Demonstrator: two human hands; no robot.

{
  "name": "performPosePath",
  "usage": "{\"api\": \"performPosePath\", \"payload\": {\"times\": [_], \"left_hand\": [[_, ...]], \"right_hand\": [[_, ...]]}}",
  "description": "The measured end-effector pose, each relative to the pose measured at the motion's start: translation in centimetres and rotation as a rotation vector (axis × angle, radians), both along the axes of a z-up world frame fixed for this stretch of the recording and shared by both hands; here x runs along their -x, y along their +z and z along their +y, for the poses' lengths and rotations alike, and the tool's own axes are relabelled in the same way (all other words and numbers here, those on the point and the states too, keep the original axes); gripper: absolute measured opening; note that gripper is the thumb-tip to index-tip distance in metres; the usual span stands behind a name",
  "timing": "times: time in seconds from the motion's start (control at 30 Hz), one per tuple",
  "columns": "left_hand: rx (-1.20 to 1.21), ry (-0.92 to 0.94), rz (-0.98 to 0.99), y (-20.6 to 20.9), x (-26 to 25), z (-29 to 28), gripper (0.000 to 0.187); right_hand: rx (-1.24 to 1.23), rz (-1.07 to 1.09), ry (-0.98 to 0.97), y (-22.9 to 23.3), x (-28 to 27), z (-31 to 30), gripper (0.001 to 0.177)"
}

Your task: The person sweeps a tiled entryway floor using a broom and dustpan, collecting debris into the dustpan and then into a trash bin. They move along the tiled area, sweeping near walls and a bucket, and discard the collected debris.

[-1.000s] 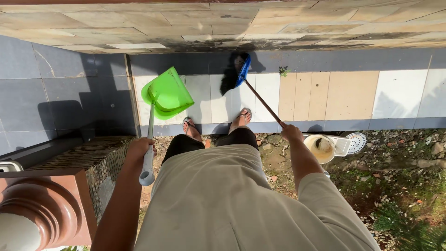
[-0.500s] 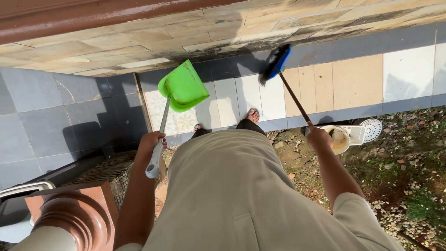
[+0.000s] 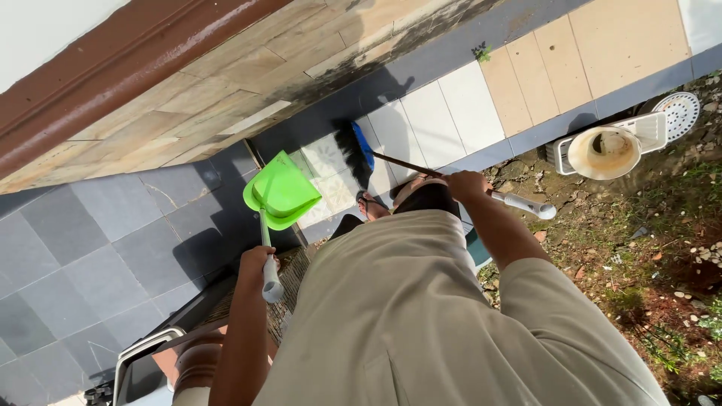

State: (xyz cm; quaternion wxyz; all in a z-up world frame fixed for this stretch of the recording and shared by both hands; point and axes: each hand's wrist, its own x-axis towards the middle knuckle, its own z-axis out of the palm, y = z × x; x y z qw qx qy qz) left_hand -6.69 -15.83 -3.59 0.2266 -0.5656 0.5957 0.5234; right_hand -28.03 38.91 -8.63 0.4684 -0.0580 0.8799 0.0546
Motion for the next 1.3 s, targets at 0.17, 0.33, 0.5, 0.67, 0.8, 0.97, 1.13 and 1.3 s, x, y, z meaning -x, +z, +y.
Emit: {"api": "performPosePath", "payload": {"times": [0.17,0.33,0.5,0.67,0.8,0.97,1.13,1.3], "left_hand": [[0.053,-0.001,-0.053,-1.8,1.1,0.6,0.021],[0.142,-0.257,-0.110,0.2,8.3,4.4,0.025],[-0.036,-0.264,-0.090,0.7,14.8,8.2,0.019],[-0.267,-0.362,-0.041,0.0,22.3,9.7,0.028],[-0.382,-0.630,-0.003,-0.9,28.3,9.2,0.064],[-0.386,-0.857,0.071,-0.9,33.1,6.8,0.063],[-0.424,-1.007,0.071,0.1,35.2,5.7,0.057],[-0.363,-1.125,-0.064,-3.4,36.1,4.8,0.070]], "right_hand": [[-0.237,0.036,-0.184,-3.5,1.6,17.1,0.047],[-0.381,0.158,-0.149,-7.0,2.8,24.6,0.046],[-0.290,0.245,-0.633,3.6,-2.5,19.9,0.048],[-0.239,0.173,-0.957,10.4,-13.2,10.9,0.048],[-0.262,0.117,-1.128,12.7,-24.6,-1.1,0.046],[-0.260,-0.093,-1.363,15.8,-35.3,-20.9,0.053],[-0.229,-0.278,-1.614,14.1,-44.1,-38.3,0.056],[-0.087,-0.249,-1.775,8.3,-43.1,-45.5,0.050]]}}
